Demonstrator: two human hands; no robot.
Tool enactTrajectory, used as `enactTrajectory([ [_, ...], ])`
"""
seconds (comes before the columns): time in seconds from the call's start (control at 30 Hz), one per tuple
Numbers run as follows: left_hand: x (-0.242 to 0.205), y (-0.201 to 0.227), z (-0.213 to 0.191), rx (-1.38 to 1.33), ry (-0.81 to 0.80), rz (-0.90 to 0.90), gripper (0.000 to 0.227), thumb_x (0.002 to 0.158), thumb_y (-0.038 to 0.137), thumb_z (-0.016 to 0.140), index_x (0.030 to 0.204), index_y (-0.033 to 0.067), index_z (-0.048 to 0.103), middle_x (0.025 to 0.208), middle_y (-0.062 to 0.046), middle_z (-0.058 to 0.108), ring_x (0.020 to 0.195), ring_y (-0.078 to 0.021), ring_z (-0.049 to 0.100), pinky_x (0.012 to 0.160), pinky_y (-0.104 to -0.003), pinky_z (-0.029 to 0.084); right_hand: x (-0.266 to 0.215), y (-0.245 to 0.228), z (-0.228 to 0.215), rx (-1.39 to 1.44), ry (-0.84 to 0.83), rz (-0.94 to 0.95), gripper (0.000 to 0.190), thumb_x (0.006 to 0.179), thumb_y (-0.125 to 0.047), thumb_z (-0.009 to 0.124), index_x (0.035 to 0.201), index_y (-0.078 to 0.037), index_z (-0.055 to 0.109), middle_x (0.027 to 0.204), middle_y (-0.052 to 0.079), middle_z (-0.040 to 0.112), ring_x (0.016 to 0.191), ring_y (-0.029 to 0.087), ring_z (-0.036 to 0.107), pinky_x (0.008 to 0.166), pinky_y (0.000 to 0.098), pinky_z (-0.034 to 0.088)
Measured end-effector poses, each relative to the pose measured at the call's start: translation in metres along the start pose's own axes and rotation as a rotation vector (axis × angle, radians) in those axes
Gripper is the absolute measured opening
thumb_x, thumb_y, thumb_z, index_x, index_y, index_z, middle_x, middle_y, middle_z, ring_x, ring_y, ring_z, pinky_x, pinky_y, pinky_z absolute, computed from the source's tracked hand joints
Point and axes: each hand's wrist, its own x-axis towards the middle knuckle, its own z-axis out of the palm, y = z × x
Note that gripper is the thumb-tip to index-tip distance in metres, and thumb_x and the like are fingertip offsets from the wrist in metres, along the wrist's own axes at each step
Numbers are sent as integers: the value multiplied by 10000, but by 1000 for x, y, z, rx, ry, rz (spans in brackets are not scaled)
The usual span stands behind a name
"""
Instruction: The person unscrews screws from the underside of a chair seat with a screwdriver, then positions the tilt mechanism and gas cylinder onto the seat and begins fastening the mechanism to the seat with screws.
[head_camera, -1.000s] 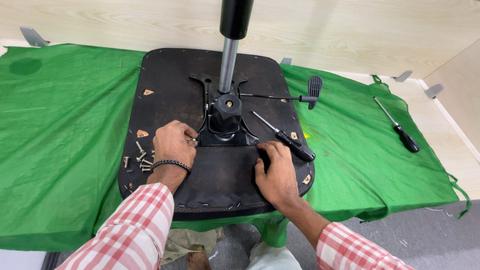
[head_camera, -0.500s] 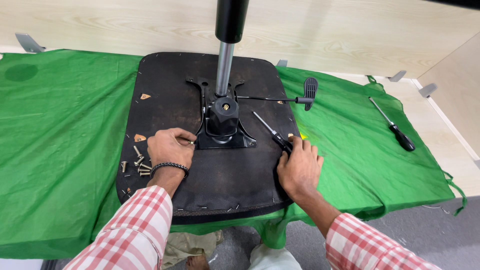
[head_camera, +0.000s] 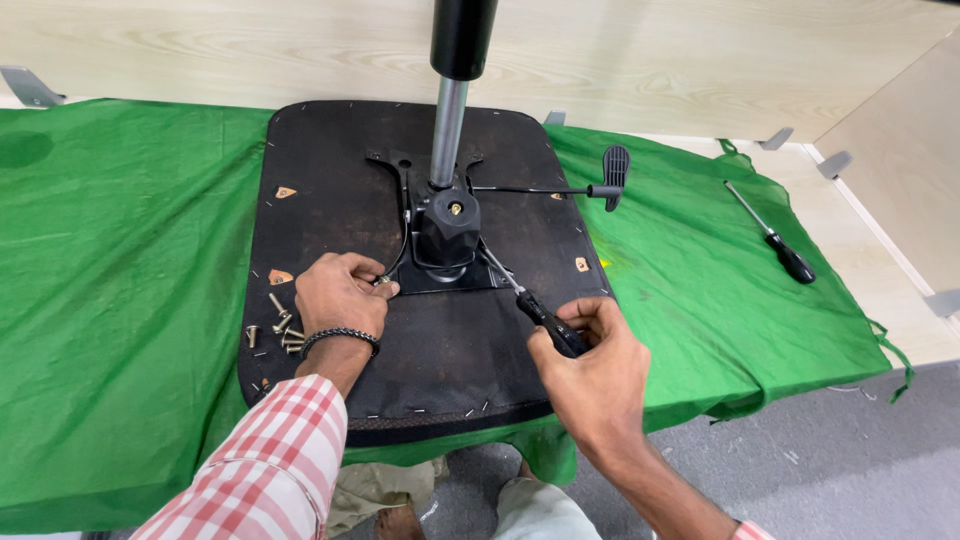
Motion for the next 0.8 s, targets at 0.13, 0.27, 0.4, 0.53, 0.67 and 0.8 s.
enactTrajectory([
  [0.13,-2,-3,-2,0,-38,-21,214,769,89,870,974,102,813,918,-49,781,803,-139,749,819,-300,620,-18,-27,-15,-17,-6,19,287,733,-168,795,951,-4,705,745,51,746,626,78,657,606,267,543],
  [0.27,-4,-5,-1,-16,-37,31,194,798,57,827,977,132,826,896,-34,792,797,-136,759,831,-296,618,-26,-44,-18,-50,-74,-109,321,760,-215,835,1015,-49,732,692,72,730,570,95,621,548,286,520],
  [0.4,-4,-5,-3,-3,-24,58,194,784,41,828,954,134,832,878,-36,793,791,-149,757,846,-312,597,-19,-57,-4,-60,-151,-262,351,781,-216,831,1058,-53,691,742,70,745,542,139,653,536,307,533],
  [0.53,-5,-3,-4,-16,-4,83,169,810,43,814,956,126,831,911,-44,783,799,-164,754,813,-321,611,-7,-64,7,35,-202,-568,339,879,-168,789,1120,-17,605,850,98,739,725,178,741,643,322,580],
  [0.67,-4,-1,-7,11,-36,40,173,828,58,807,982,133,823,935,-44,782,810,-165,754,811,-326,617,5,-75,10,-9,-293,-535,335,880,-187,776,1102,-20,590,816,109,726,688,207,734,615,348,573],
  [0.8,-4,1,-6,19,-76,25,173,847,56,790,992,145,822,950,-34,779,844,-152,749,822,-318,620,12,-87,7,-127,-418,-429,363,864,-226,765,1106,-32,577,752,108,714,611,211,718,564,363,551],
])
